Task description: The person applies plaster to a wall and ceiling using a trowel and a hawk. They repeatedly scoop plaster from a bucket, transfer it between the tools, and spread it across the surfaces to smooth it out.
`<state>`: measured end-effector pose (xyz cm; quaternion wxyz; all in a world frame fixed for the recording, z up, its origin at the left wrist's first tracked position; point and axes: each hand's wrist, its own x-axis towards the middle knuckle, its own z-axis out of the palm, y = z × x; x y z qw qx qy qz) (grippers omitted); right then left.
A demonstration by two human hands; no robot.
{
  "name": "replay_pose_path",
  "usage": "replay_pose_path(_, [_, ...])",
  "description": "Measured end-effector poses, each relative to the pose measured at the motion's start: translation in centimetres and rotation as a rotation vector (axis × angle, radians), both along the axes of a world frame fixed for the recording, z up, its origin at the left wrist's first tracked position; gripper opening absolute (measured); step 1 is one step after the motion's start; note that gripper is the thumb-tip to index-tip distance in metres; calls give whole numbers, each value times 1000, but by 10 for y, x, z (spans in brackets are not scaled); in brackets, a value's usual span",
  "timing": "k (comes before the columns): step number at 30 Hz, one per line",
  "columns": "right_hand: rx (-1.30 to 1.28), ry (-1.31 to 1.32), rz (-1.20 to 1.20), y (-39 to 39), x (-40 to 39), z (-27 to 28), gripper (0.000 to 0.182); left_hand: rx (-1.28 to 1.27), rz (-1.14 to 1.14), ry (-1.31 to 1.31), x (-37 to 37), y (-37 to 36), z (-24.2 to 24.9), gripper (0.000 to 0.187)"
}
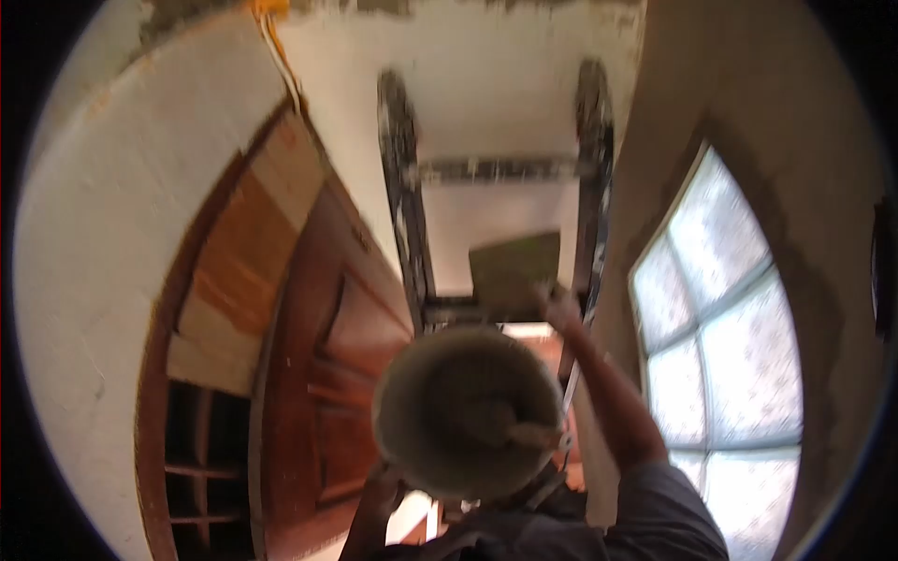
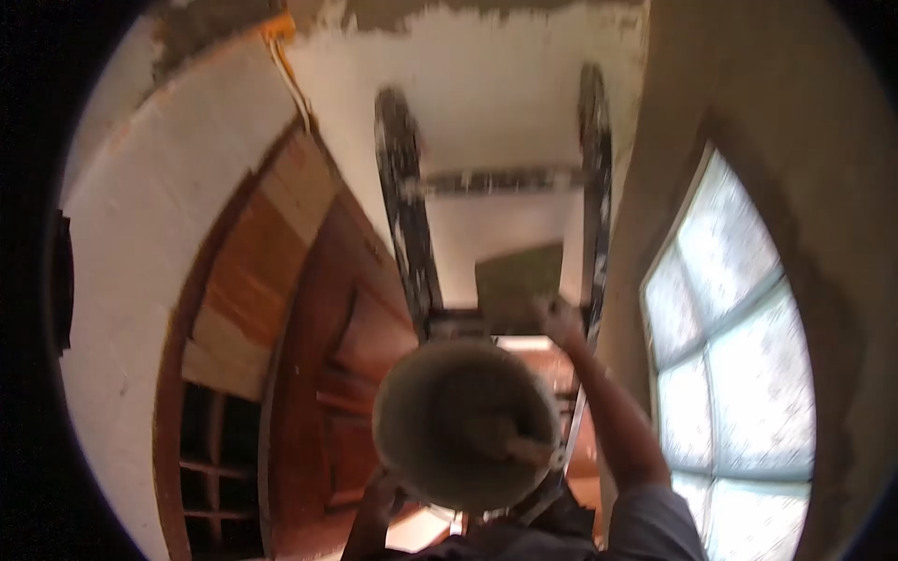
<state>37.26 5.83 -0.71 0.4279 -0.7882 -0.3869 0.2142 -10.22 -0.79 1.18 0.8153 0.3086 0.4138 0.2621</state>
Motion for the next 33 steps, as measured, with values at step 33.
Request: replay_pose_path(33, [353, -4, -16, -37, -24, 3, 34, 108, 227, -87, 84, 55, 222, 40])
